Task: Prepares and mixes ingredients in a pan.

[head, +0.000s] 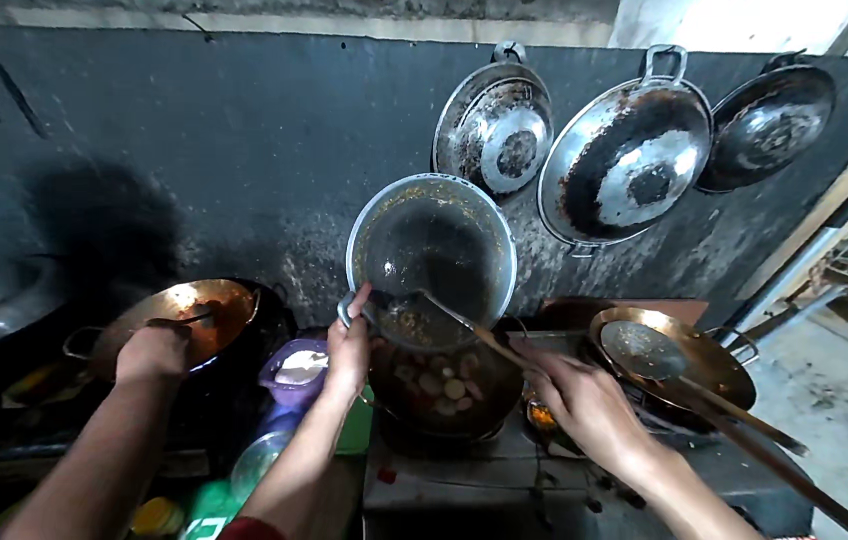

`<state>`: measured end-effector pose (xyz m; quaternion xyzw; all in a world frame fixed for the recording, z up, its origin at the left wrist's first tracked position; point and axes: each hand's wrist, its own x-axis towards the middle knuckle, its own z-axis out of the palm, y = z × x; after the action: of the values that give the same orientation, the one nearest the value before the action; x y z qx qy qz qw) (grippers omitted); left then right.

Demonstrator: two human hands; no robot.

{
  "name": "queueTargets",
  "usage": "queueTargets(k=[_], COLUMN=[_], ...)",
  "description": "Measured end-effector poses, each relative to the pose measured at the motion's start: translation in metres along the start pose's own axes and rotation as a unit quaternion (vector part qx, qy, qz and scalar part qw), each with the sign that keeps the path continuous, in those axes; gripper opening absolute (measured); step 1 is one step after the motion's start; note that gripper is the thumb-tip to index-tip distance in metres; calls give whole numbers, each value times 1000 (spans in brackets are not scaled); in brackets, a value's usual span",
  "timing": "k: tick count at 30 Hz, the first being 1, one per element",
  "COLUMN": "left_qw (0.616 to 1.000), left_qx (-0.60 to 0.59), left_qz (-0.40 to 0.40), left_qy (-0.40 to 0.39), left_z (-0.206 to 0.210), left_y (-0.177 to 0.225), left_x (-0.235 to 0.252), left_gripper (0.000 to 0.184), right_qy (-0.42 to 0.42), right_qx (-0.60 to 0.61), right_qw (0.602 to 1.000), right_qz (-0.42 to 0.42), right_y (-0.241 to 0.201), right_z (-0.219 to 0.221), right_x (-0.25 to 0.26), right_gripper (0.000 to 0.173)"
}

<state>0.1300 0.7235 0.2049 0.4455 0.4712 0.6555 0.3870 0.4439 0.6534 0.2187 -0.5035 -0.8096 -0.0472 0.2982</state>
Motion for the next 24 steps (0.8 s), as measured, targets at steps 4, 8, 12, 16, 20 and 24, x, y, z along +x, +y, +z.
queueTargets(k=[4,8,12,16,20,24], left_qw=[1000,999,997,992,981,974], left_qx=[27,28,64,105,155,181], left_qz=[14,15,47,65,110,134], left_qy=[2,13,15,23,26,36], left_z=[-2,-1,1,4,-3,-4], left_y=[-2,2,6,7,7,8], left_x=[-1,-5,-9,-12,-11,-14], left_gripper=[47,47,48,49,53,53], right_qy=[0,46,65,46,24,46], right_qx=[-25,-51,-30,11,-12,-29], right_qw=[999,997,997,999,1000,999], right_qz=[-29,-33,-10,-1,-10,4], right_y=[24,41,29,17,39,51], right_z=[-10,-21,-8,20,13,-3], right_x=[-48,-63,-24,-11,-69,-86], right_gripper=[39,40,38,35,37,38])
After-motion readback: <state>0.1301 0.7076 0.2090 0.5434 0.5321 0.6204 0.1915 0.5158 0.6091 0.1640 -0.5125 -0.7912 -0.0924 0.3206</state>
